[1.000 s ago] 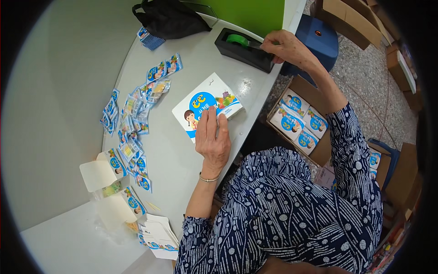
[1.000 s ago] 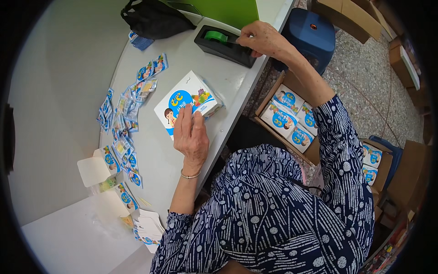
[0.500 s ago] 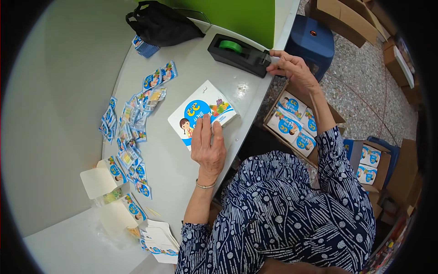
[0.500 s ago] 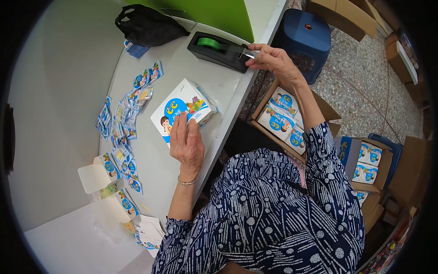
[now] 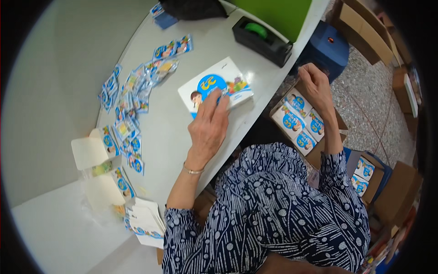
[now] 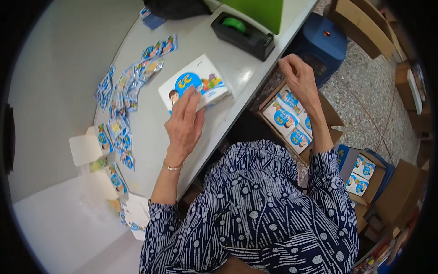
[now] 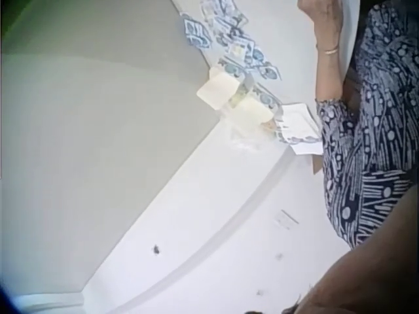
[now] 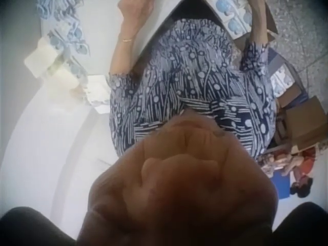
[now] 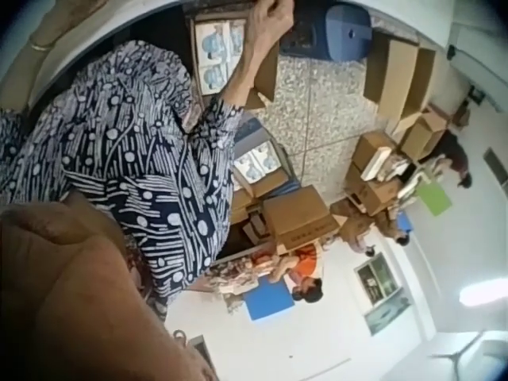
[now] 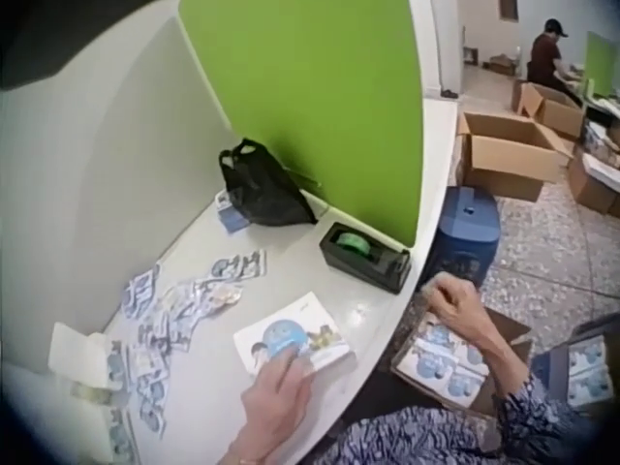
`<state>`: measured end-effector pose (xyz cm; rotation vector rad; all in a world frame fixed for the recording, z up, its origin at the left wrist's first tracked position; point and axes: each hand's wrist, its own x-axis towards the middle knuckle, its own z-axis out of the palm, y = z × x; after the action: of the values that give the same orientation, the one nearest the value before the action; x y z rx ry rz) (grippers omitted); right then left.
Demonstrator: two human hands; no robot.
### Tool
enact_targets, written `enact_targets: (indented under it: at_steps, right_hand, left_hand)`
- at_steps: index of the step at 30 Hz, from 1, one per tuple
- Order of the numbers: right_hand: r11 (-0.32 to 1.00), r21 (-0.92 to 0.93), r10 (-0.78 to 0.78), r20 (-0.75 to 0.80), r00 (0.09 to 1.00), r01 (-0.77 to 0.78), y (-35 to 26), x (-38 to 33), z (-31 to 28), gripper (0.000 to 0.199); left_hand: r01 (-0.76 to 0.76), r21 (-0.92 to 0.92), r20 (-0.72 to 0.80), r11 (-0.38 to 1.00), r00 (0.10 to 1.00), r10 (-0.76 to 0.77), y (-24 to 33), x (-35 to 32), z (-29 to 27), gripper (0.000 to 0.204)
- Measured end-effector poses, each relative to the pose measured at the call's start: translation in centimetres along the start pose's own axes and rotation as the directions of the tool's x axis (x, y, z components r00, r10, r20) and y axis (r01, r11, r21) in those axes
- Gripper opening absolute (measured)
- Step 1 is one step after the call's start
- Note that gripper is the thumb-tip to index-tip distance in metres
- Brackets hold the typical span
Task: Sorting small blue and yellow packets and packing them into cardboard boxes.
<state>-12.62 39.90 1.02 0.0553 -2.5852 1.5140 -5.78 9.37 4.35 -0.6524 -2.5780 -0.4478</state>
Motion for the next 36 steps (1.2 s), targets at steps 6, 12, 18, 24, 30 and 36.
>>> enact_targets:
  at_steps: [6, 12, 18, 24, 30, 36]
  right_hand:
    - [0.708, 0.541, -0.032, 0.666, 0.745, -0.453, -9.4, -5.7, 5.7, 0.024]
    - [0.651, 0.593, -0.056, 0.659, 0.750, -0.473, -8.0, -6.0, 9.2, 0.026]
    - [0.642, 0.550, 0.087, 0.640, 0.764, -0.534, -7.9, -6.2, 11.4, 0.027]
    - [0.930, 0.328, 0.049, 0.343, 0.938, -0.169, -6.2, -6.5, 12.7, 0.029]
    - [0.975, 0.040, -0.220, 0.149, 0.964, 0.217, -5.6, -6.8, 13.4, 0.030]
    - [0.769, 0.492, 0.124, 0.510, 0.851, -0.407, -6.2, -8.4, 13.2, 0.039]
  left_hand:
    - [0.096, -0.200, -0.053, 0.975, 0.993, -0.108, -0.8, -0.1, 0.4, 0.069]
    - [0.102, -0.302, -0.066, 0.948, 0.990, -0.128, -0.6, -0.5, 0.5, 0.072]
    - [0.011, -0.131, -0.049, 0.991, 0.999, -0.018, -1.3, -1.1, 0.6, 0.056]
    - [-0.005, -0.139, 0.001, 0.990, 1.000, 0.005, -0.8, -0.6, -0.1, 0.050]
    - [-0.100, -0.240, 0.196, 0.966, 0.969, 0.150, -3.3, 2.1, -2.0, 0.041]
    - [0.192, -0.165, 0.402, 0.967, 0.909, -0.112, -7.7, 7.6, -1.2, 0.049]
